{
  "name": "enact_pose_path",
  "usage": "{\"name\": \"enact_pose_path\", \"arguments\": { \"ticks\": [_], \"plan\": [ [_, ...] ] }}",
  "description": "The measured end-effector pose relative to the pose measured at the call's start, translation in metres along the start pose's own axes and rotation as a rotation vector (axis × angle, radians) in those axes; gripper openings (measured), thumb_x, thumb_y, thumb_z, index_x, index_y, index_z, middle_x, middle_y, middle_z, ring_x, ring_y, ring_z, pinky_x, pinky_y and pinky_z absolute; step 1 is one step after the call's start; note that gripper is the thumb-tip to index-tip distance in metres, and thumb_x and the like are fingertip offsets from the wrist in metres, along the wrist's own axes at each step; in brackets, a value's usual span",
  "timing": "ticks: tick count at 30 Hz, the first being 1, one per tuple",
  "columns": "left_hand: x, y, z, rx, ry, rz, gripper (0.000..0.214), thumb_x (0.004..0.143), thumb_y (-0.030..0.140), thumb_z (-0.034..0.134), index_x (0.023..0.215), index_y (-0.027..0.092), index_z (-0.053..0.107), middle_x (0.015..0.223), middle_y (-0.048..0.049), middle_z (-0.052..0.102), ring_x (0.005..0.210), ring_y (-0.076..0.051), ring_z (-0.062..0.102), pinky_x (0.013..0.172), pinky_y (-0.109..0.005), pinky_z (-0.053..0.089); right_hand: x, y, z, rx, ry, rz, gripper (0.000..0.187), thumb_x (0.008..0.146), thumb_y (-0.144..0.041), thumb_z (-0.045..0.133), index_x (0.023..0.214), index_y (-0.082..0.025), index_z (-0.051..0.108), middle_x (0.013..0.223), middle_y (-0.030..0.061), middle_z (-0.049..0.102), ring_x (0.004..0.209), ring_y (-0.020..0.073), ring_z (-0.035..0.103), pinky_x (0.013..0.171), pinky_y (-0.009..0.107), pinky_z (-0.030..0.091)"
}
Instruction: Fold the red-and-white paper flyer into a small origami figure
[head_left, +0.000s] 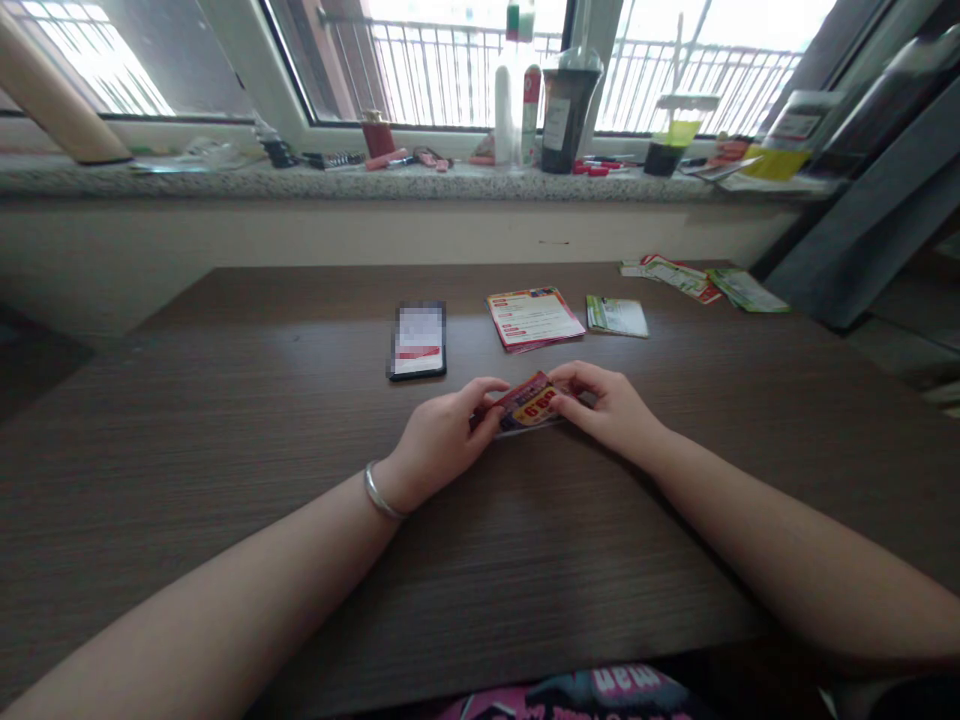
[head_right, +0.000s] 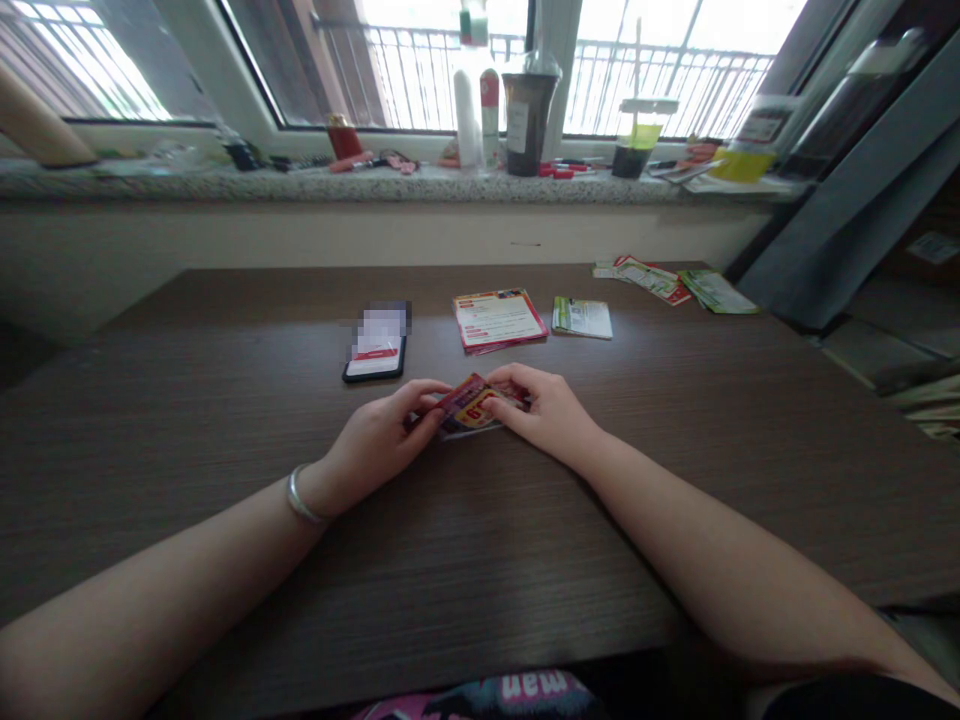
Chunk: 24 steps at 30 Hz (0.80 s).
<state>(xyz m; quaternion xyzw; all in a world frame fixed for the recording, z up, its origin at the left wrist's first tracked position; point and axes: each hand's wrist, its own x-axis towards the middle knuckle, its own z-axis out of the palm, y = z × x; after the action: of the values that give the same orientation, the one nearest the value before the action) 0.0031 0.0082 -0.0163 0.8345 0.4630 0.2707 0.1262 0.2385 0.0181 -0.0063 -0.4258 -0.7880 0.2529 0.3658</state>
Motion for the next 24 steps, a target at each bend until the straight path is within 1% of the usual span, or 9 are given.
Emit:
{"name": "enact_pose_path", "arguments": {
  "ticks": [3,5,8,11,16,20,24],
  "plan": [
    [0.000,0.002,0.000,-0.026,-0.010,-0.019,0.023,0.091,0.028,0.051,0.113,0.023,0.057,0.090,-0.0008,0.074,0.073,-0.015,0.069,0.059,-0.023,0.048,0.002,-0.001,0.009,0.033,0.025,0.108,0.016,0.082,-0.032,0.061,0.089,-0.019,0.066,0.076,0.0010,0.065,0.065,0.0133,0.054,0.062,0.028,0.044],
    [-0.001,0.003,0.000,-0.087,-0.028,-0.032,0.023,0.091,0.028,0.050,0.113,0.023,0.057,0.090,-0.0011,0.073,0.075,-0.016,0.069,0.061,-0.023,0.049,0.003,0.000,0.014,0.120,0.041,0.182,0.015,0.082,-0.033,0.061,0.085,-0.019,0.064,0.073,0.0004,0.063,0.063,0.0133,0.054,0.060,0.028,0.045],
    [-0.002,0.005,0.001,-0.229,-0.045,-0.055,0.030,0.090,0.028,0.053,0.120,0.024,0.051,0.095,-0.0016,0.072,0.077,-0.015,0.069,0.067,-0.025,0.052,0.005,0.003,0.018,0.262,0.055,0.257,0.018,0.082,-0.037,0.060,0.085,-0.019,0.061,0.073,0.0005,0.064,0.064,0.0143,0.058,0.060,0.029,0.048],
    [-0.002,0.006,0.001,-0.318,-0.041,-0.085,0.037,0.087,0.028,0.059,0.122,0.024,0.049,0.094,-0.0015,0.071,0.078,-0.015,0.069,0.068,-0.026,0.054,0.007,0.004,0.020,0.308,0.065,0.308,0.020,0.082,-0.040,0.060,0.084,-0.020,0.060,0.072,0.0003,0.064,0.062,0.0147,0.058,0.058,0.029,0.049],
    [0.000,0.009,0.003,-0.431,-0.065,-0.134,0.031,0.088,0.028,0.058,0.118,0.023,0.052,0.085,-0.0001,0.069,0.073,-0.014,0.067,0.064,-0.026,0.053,0.007,0.003,0.021,0.285,0.105,0.337,0.022,0.081,-0.041,0.060,0.076,-0.020,0.056,0.069,0.0001,0.063,0.062,0.0146,0.058,0.056,0.029,0.049],
    [0.001,0.009,0.004,-0.443,-0.057,-0.170,0.028,0.089,0.027,0.056,0.116,0.021,0.052,0.078,0.0010,0.066,0.067,-0.014,0.065,0.060,-0.025,0.051,0.006,0.002,0.022,0.249,0.128,0.317,0.021,0.083,-0.041,0.058,0.077,-0.020,0.056,0.070,-0.0002,0.062,0.062,0.0144,0.057,0.057,0.029,0.049],
    [0.001,0.009,0.004,-0.449,-0.069,-0.179,0.026,0.090,0.028,0.054,0.115,0.020,0.051,0.083,-0.0008,0.069,0.070,-0.014,0.066,0.062,-0.025,0.051,0.008,0.003,0.025,0.218,0.135,0.314,0.020,0.084,-0.040,0.057,0.078,-0.020,0.056,0.070,-0.0001,0.062,0.062,0.0146,0.057,0.059,0.029,0.049]
  ]
}}
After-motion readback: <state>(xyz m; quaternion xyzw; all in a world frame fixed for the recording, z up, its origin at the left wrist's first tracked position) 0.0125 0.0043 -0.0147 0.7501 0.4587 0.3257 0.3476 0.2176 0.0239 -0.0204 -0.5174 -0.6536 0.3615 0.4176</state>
